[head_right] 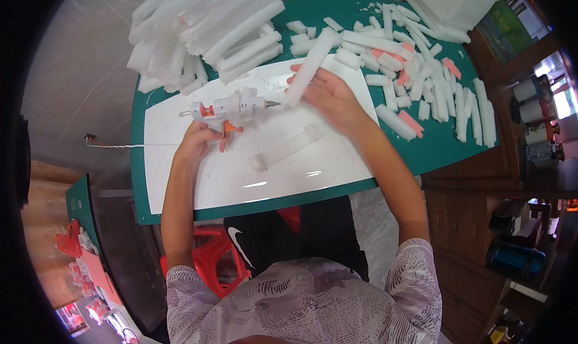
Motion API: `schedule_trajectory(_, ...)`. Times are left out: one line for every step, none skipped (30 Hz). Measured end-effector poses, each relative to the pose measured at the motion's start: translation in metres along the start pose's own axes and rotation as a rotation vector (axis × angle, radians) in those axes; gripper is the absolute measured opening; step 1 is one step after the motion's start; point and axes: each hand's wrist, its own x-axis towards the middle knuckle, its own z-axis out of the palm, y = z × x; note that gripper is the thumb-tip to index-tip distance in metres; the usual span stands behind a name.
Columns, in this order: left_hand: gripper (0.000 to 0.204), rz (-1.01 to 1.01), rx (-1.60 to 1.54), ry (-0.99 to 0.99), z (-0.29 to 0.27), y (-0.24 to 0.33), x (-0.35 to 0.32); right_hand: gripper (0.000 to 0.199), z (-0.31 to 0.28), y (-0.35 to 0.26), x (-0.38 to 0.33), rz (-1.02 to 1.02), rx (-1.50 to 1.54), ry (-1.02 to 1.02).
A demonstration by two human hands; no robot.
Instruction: Use a hot glue gun to assemble white polyethylene foam strips onto a base sheet.
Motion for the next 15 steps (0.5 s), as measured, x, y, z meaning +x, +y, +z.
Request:
schedule_trajectory(0.055, 0.008, -0.004, 0.000, -0.001, -0.001, 0.001, 0.062, -0.003, -0.004, -0.001, -0.023, 0.001, 0.013)
schedule_trajectory(0.055, 0.008, -0.012, -0.007, -0.005, -0.003, 0.002, 0.062, -0.006, -0.009, -0.002, -0.018, -0.006, 0.020)
schedule_trajectory(0.055, 0.022, -0.018, -0.005, -0.010, -0.004, 0.001, 0.062, -0.007, -0.014, -0.004, -0.032, -0.042, 0.031)
schedule_trajectory(0.055, 0.037, -0.025, -0.004, -0.014, -0.006, 0.002, 0.063, -0.008, -0.017, -0.007, -0.045, -0.079, 0.041)
schedule_trajectory(0.055, 0.039, -0.035, -0.007, -0.016, -0.007, 0.002, 0.063, -0.010, -0.020, -0.012, -0.038, -0.087, 0.044)
schedule_trajectory(0.056, 0.062, -0.005, 0.000, -0.017, -0.005, 0.002, 0.061, -0.011, -0.021, -0.018, -0.053, -0.165, 0.033)
schedule_trajectory(0.057, 0.086, 0.026, 0.009, -0.018, -0.003, 0.002, 0.060, -0.012, -0.023, -0.023, -0.067, -0.243, 0.020)
schedule_trajectory(0.057, 0.089, 0.007, 0.004, -0.019, -0.004, 0.003, 0.060, -0.012, -0.026, -0.029, -0.060, -0.251, 0.017)
schedule_trajectory(0.057, 0.094, -0.004, 0.003, -0.018, -0.002, 0.003, 0.057, -0.010, -0.030, -0.035, -0.005, -0.325, 0.001)
schedule_trajectory(0.053, 0.075, -0.002, 0.024, -0.015, 0.001, 0.003, 0.055, -0.010, -0.033, -0.041, 0.050, -0.397, -0.015)
schedule_trajectory(0.049, 0.056, 0.001, 0.047, -0.014, 0.002, 0.003, 0.055, -0.010, -0.034, -0.044, 0.055, -0.405, -0.018)
schedule_trajectory(0.049, 0.062, -0.007, 0.048, -0.014, 0.001, 0.004, 0.053, -0.011, -0.033, -0.047, 0.074, -0.436, -0.022)
schedule_trajectory(0.048, 0.041, 0.016, 0.063, -0.014, 0.000, 0.004, 0.051, -0.011, -0.032, -0.050, 0.093, -0.465, -0.027)
schedule_trajectory(0.047, 0.020, 0.039, 0.080, -0.014, -0.001, 0.004, 0.051, -0.011, -0.033, -0.052, 0.095, -0.471, -0.030)
schedule_trajectory(0.047, 0.024, 0.035, 0.084, -0.015, -0.002, 0.004, 0.050, -0.010, -0.034, -0.052, 0.104, -0.489, -0.023)
